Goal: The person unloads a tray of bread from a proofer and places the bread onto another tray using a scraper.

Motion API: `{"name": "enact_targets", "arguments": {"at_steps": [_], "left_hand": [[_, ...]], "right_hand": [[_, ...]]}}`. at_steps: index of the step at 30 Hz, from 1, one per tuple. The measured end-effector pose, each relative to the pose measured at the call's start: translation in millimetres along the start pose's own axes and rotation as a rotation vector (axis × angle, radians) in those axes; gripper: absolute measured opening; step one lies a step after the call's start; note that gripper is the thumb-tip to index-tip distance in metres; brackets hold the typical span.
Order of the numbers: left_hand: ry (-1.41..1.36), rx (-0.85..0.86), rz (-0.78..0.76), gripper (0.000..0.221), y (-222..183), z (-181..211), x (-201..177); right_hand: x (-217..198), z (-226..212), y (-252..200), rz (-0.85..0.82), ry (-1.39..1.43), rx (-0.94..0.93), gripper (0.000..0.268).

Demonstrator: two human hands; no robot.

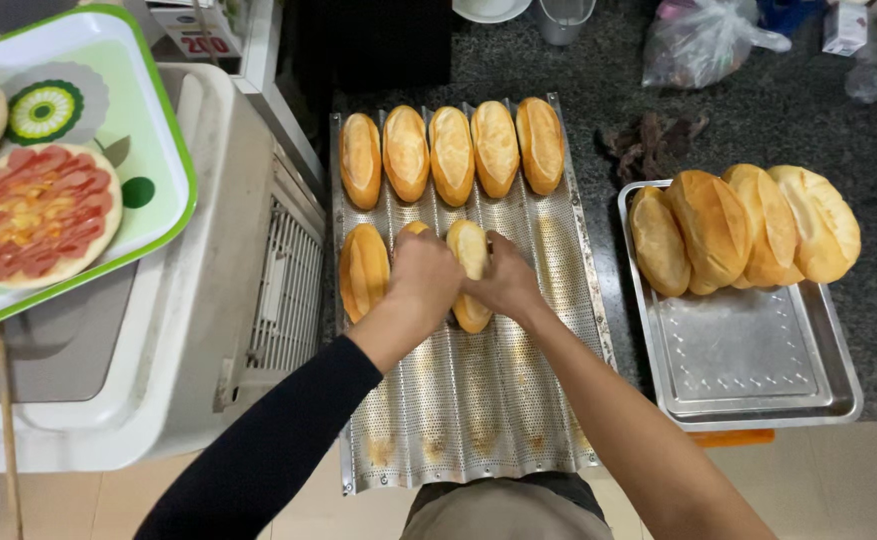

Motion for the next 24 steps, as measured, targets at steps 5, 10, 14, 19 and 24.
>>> {"name": "enact_targets", "arguments": {"at_steps": [5, 10, 14, 19, 24], "left_hand": [[0.059, 0.020, 0.056, 0.018, -9, -7, 3], [-0.024, 0.023, 0.276, 0.015, -24, -18, -17], [-0.068, -0.003, 0.354, 0.017, -43, -30, -49], [-0.214, 0.067, 0.616, 0.019, -71, -19, -105], [-0.303, 0.098, 0.583, 0.026, -64, 21, -131]], "right_hand": [[-4, 0, -3, -0.079, 0.190, 0.080, 0.104], [-13, 14, -12, -0.111, 0.509, 0.147, 0.098], [-61, 47, -40, -0.060, 0.491, 0.071, 0.090], [-155, 118, -117, -0.014, 0.296, 0.036, 0.088], [-199, 203, -164, 0.007, 0.300, 0.310, 0.090]]}}
Point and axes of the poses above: each hand's wrist, its own y-axis towards the middle knuckle, its own x-axis out of the palm, z = x × y, the point moved 9 cm from there along y, towards the middle knuckle, and after that the axes turned 2 degrees about x, right-handed, at the moved point
